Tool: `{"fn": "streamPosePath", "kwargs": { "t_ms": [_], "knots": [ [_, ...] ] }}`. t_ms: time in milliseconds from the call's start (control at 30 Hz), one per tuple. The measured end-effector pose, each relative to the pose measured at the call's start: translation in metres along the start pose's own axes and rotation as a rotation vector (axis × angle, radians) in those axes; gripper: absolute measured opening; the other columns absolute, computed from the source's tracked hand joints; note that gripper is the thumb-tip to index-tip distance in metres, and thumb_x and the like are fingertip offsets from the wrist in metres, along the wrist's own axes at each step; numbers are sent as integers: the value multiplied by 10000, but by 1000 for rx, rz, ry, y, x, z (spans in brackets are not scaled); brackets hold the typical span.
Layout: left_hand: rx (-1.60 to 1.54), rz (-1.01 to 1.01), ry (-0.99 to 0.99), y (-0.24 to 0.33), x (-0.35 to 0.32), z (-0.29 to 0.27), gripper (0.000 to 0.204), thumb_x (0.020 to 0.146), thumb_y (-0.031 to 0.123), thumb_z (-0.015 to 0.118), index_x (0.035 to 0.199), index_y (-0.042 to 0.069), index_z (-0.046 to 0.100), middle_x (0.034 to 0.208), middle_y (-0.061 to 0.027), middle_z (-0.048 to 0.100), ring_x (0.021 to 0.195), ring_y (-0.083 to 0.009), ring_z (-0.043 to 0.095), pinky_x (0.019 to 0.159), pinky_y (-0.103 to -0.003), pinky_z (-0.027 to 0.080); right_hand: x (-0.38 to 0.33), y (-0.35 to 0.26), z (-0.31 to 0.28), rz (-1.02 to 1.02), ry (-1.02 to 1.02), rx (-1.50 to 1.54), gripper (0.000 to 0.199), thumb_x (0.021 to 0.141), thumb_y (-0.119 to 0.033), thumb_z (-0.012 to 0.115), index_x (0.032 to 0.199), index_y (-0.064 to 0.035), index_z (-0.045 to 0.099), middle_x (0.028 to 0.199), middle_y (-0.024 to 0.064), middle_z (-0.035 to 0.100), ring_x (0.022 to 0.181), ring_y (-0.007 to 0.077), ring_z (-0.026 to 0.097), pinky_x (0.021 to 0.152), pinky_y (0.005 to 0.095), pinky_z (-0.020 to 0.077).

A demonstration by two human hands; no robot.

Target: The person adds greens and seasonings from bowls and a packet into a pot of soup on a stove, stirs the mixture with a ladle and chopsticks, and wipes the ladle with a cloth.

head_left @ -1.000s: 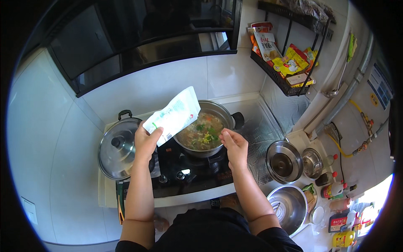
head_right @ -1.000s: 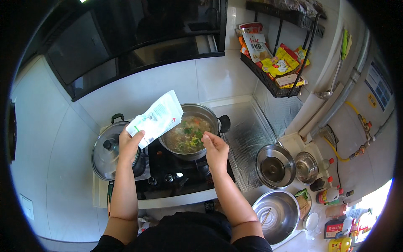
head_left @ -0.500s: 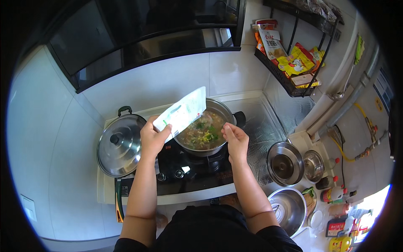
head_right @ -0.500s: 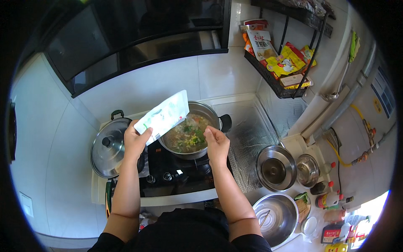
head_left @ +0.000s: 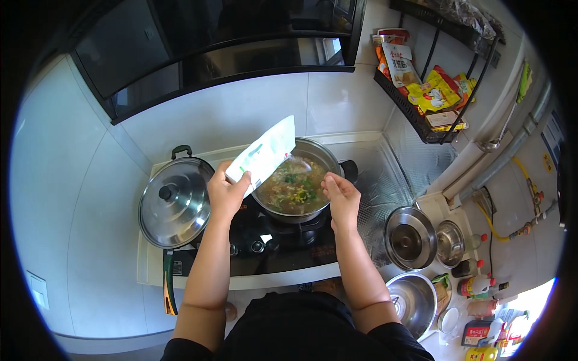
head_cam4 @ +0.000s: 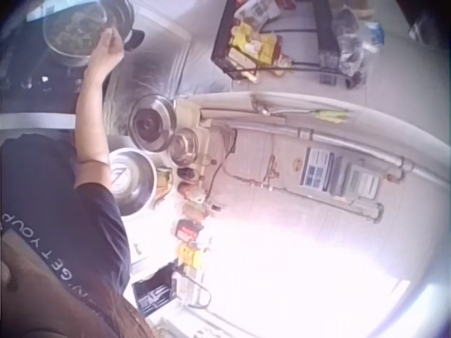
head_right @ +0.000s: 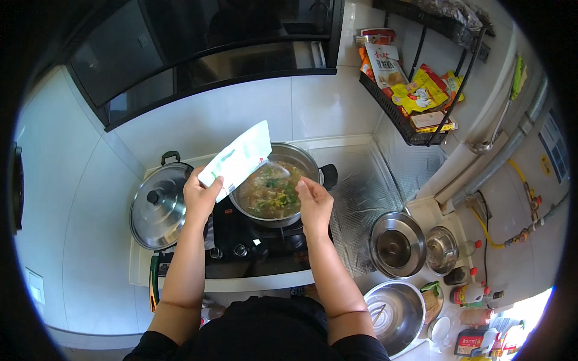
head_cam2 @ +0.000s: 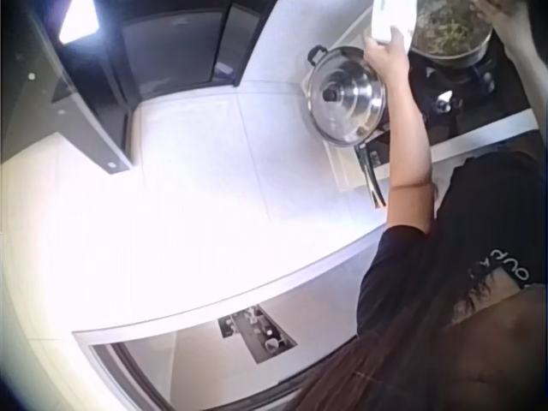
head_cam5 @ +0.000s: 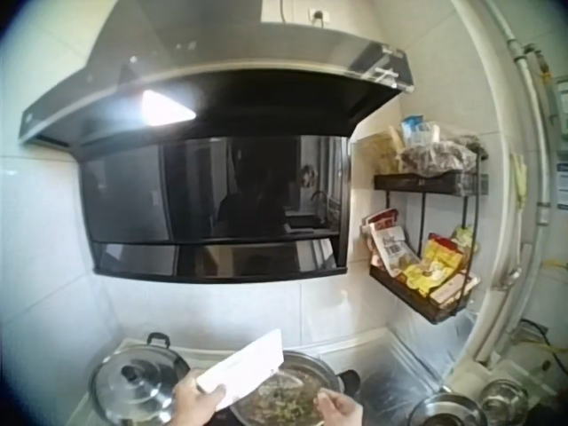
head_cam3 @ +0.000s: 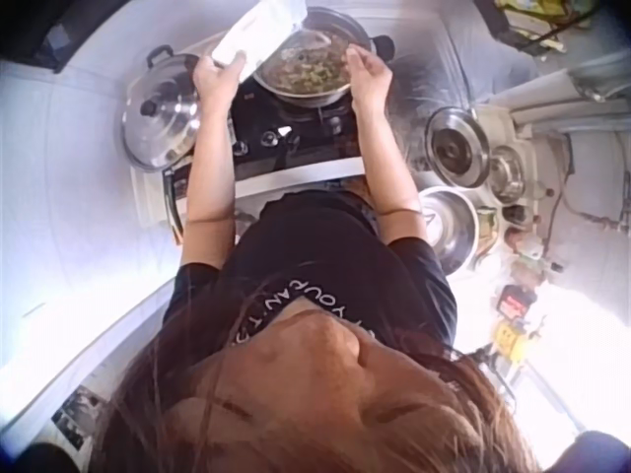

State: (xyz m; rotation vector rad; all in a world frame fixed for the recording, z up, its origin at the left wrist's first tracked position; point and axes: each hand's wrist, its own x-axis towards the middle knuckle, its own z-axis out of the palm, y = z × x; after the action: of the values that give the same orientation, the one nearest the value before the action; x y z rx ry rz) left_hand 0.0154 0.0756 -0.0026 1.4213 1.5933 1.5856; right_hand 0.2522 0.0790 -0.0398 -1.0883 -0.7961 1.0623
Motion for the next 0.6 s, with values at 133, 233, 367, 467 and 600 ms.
{"fn": "streamPosePath", "kwargs": {
  "t_ms": [133, 233, 367, 467, 600],
  "knots": [
    [-144, 3, 46, -7, -10, -14, 281, 753, 116, 708, 977, -8, 593, 838, -57, 636, 741, -94, 570, 673, -257, 466, -1, 2, -2, -5, 0, 16, 257, 878, -137, 625, 1057, 47, 627, 868, 69, 663, 774, 107, 606, 697, 228, 474],
    [-119, 4, 48, -12, -21, -32, 250, 766, 79, 689, 970, -18, 580, 875, -72, 628, 780, -98, 574, 708, -262, 468, -4, 2, -3, -7, 9, 18, 254, 879, -139, 625, 1055, 45, 628, 867, 66, 662, 770, 105, 603, 696, 228, 473],
    [-166, -9, 39, -15, -38, -51, 240, 800, 35, 648, 1018, -15, 564, 927, -71, 615, 826, -110, 577, 744, -265, 468, -7, 0, -3, 16, -7, 11, 243, 880, -166, 631, 1031, 24, 633, 914, 53, 655, 824, 116, 613, 729, 229, 475],
    [-328, -88, 69, -11, -45, -55, 242, 795, 28, 654, 1012, -18, 558, 911, -73, 613, 793, -113, 583, 721, -265, 478, -8, 5, 0, 16, -10, 12, 241, 879, -169, 634, 1027, 21, 634, 912, 50, 654, 819, 113, 612, 727, 228, 474],
    [-357, -120, 87, -12, -47, -54, 238, 803, 21, 648, 1016, -22, 551, 919, -72, 611, 794, -112, 583, 727, -261, 478, -12, 5, 6, -6, -21, -7, 242, 881, -167, 631, 1032, 22, 631, 912, 48, 652, 815, 113, 611, 726, 227, 475]
  ]
}}
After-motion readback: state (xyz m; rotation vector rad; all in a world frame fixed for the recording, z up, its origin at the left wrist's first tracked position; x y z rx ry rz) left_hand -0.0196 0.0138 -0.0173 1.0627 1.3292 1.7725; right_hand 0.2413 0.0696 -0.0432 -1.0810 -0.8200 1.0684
